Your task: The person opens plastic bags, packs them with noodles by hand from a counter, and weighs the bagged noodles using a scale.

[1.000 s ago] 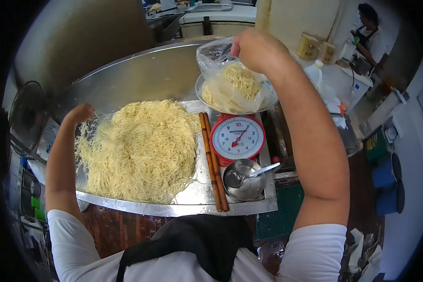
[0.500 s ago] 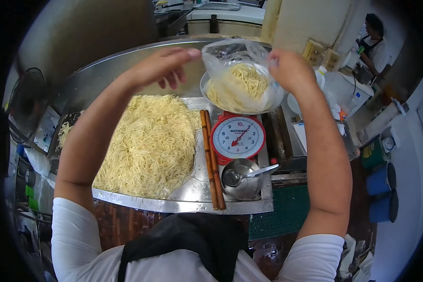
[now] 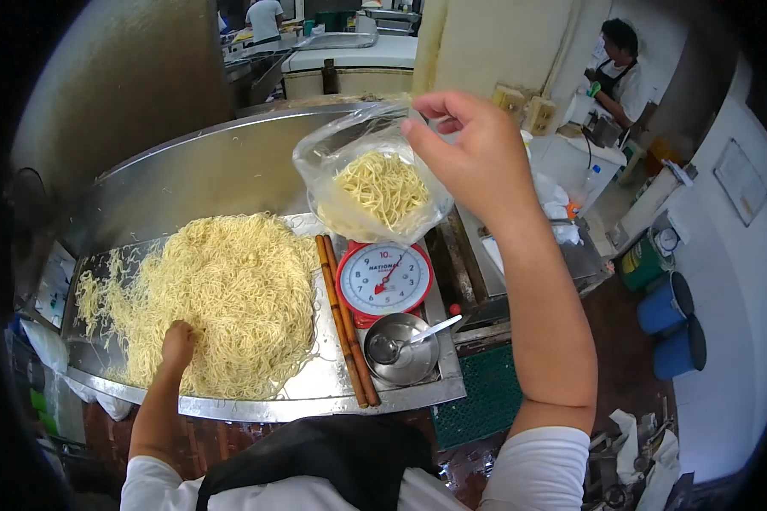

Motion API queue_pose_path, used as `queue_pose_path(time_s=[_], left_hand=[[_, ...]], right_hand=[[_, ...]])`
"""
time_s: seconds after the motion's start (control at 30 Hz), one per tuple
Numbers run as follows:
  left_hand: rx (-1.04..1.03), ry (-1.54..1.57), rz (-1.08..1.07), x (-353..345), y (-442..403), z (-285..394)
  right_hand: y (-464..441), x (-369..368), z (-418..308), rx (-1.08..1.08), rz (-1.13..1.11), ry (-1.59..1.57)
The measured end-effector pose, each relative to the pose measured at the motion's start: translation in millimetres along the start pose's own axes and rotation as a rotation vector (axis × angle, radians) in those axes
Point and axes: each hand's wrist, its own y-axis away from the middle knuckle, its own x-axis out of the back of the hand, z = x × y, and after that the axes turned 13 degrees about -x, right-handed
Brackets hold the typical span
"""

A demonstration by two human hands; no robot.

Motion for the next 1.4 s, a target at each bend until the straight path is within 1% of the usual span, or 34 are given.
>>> queue_pose_path(time_s=[0.03, 0.07, 0.13, 0.23, 0.27, 0.33, 0.37, 0.4, 0.47, 0.53, 0.6, 0.67, 0.73, 0.77, 0.83, 0.93, 0.97, 1.03, 1.07, 1.17, 1.2, 1.3, 1.33, 1.4], left_hand=[[0.025, 0.063, 0.173, -2, 8, 0], [0.110, 0.178, 0.199, -2, 12, -1], [0.272, 0.400, 0.262, 23, 2, 14], [0.256, 0.323, 0.450, 54, -9, 28], [0.217, 0.256, 0.534, 66, -13, 34], [0.125, 0.353, 0.624, 90, -23, 39], [0.077, 0.402, 0.668, 103, -28, 42], [0.079, 0.558, 0.624, 121, -33, 49], [0.009, 0.619, 0.612, 155, -44, 66], [-0.076, 0.729, 0.620, 184, -52, 90], [-0.179, 0.886, 0.657, 210, -60, 118], [-0.238, 1.040, 0.732, 226, -65, 141], [-0.274, 1.190, 0.793, 237, -68, 151], [-0.265, 1.247, 0.764, 240, -66, 149], [-0.247, 1.359, 0.706, 244, -61, 143], [-0.146, 1.444, 0.561, 233, -60, 129], [-0.140, 1.467, 0.466, 219, -63, 123], [0.030, 1.519, 0.297, 206, -62, 132], [-0.017, 1.531, 0.207, 196, -65, 128], [-0.069, 1.356, 0.270, 177, -75, 125], [-0.059, 1.253, 0.219, 174, -73, 119], [-0.338, 0.815, 0.533, 152, -71, 110], [-0.070, 1.058, 0.411, 153, -62, 119], [0.068, 1.360, 0.345, 123, -46, 124]], right_hand=[[-4, -7, -9, 0.018, -0.006, -0.009], [-7, -18, -18, 0.050, -0.010, -0.054], [-13, -41, -37, 0.117, -0.007, -0.152], [-5, -73, -75, 0.365, 0.113, -0.060], [0, -86, -84, 0.381, 0.079, -0.081], [13, -111, -102, 0.412, 0.014, -0.121], [20, -125, -108, 0.373, -0.115, -0.121], [28, -141, -111, 0.335, -0.242, -0.121], [43, -180, -113, 0.306, -0.420, -0.165], [57, -221, -116, 0.207, -0.555, -0.287], [73, -258, -126, 0.147, -0.578, -0.467], [87, -281, -129, 0.067, -0.701, -0.520], [96, -291, -131, -0.035, -0.923, -0.436], [100, -289, -129, -0.037, -1.009, -0.248], [114, -302, -97, 0.008, -1.157, -0.259], [116, -304, -72, -0.613, -1.196, -0.603], [118, -306, -71, -0.705, -1.188, -0.828], [116, -300, -81, -0.876, -1.133, -1.281], [116, -302, -83, -0.831, -1.211, -1.494], [122, -301, -94, -1.019, -1.108, -1.298], [122, -296, -98, -1.049, -1.094, -1.265], [122, -295, -91, -1.021, -1.039, -1.039], [121, -292, -92, -0.995, -0.996, -1.039], [118, -281, -100, -0.942, -0.904, -1.041]])
